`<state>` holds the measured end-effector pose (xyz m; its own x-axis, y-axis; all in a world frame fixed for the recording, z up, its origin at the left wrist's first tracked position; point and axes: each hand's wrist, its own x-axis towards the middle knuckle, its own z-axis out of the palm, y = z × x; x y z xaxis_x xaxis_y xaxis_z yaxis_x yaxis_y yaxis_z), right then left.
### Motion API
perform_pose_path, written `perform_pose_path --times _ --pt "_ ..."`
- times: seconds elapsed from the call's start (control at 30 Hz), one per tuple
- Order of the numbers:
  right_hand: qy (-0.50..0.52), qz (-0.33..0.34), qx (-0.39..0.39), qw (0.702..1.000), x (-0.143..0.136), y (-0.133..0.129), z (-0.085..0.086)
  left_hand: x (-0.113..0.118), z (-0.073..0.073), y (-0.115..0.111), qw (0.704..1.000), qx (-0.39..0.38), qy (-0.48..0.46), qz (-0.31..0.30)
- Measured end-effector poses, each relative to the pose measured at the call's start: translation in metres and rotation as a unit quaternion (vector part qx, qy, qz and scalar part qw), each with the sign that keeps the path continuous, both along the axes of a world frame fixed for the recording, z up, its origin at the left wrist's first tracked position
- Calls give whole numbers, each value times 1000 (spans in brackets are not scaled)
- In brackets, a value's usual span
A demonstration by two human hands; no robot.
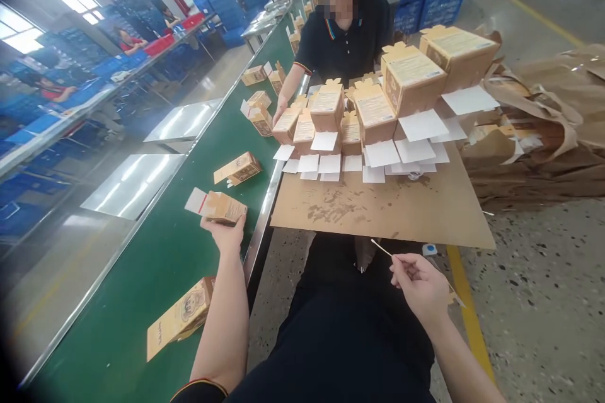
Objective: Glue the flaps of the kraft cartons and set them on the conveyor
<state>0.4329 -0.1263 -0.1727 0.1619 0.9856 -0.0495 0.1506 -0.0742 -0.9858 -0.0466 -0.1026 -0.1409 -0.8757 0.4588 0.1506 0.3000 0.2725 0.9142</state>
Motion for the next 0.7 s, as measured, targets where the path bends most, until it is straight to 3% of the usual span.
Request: perform_pose_path --times 0.1,0.2,0.27,0.33,0.4,0.47,0.53,0.6,0.7 --pt "15 15 -8 1000 -5 -6 -2 3 -4 -1 998 -42 -11 39" --pt "39 -2 -26 999 -8 -16 -1 26 -6 -20 995 -24 73 57" --pt "95 -20 -46 994 -16 -24 3 55 -9 -37 992 43 120 -18" --pt "186 -29 -57 980 -29 -31 9 93 -12 -50 974 85 84 -192" --pt "277 -20 -55 959 -46 -36 14 132 -14 -54 906 51 -14 -420" --pt "346 -18 -35 938 -61 -37 16 169 -15 -46 807 17 -89 -583" --pt "393 -29 -8 919 -71 -37 16 202 -15 -31 730 3 -128 -671" --pt "429 -60 23 901 -76 -38 14 232 -14 -12 675 -17 -137 -725" --pt "467 -138 58 872 -78 -42 11 274 -13 6 637 -64 -125 -758"
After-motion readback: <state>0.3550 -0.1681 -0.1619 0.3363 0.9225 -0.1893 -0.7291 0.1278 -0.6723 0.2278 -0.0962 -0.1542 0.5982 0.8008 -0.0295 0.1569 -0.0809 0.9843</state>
